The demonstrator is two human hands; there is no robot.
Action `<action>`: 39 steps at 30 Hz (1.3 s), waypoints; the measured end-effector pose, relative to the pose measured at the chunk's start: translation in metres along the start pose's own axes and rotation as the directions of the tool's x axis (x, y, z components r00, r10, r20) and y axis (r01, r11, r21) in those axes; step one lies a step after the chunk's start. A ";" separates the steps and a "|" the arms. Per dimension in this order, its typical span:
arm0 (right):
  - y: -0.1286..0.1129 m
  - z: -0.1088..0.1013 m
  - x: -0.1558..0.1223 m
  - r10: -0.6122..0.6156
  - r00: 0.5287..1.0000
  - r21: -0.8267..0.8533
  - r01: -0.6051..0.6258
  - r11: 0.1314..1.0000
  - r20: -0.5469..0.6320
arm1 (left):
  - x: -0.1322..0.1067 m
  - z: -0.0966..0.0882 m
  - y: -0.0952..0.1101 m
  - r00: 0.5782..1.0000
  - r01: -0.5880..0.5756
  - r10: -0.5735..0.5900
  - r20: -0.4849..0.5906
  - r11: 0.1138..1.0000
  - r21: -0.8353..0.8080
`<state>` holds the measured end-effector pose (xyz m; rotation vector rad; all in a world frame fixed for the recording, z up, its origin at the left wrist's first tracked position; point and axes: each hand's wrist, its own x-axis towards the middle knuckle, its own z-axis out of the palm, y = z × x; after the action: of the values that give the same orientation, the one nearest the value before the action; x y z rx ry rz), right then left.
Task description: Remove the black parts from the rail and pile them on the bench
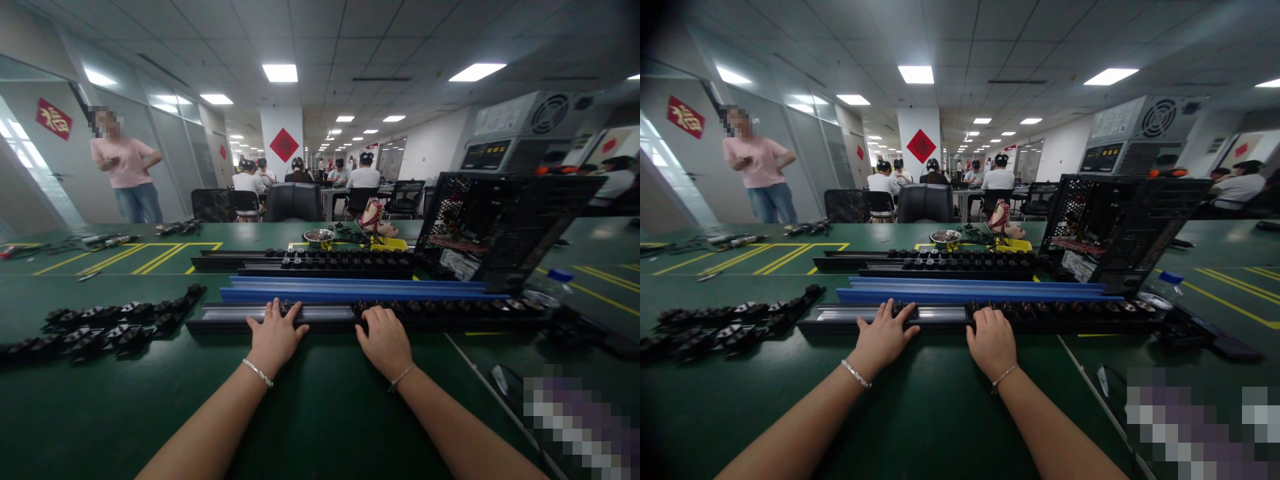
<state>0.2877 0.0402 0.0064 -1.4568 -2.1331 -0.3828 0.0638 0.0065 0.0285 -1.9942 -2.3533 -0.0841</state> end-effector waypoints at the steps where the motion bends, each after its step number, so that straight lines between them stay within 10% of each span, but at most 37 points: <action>1: 0.000 0.000 0.000 0.000 1.000 0.000 0.000 1.000 0.002 | 0.000 -0.001 0.000 1.000 -0.001 0.001 0.003 1.000 -0.001; 39: 0.000 -0.002 0.000 0.015 0.999 0.001 -0.015 1.000 0.028 | 0.006 -0.007 -0.024 0.996 0.054 -0.058 0.061 0.997 0.054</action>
<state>0.2881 0.0390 0.0086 -1.4847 -2.1432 -0.3571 0.0394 0.0078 0.0354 -1.9358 -2.4230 0.0377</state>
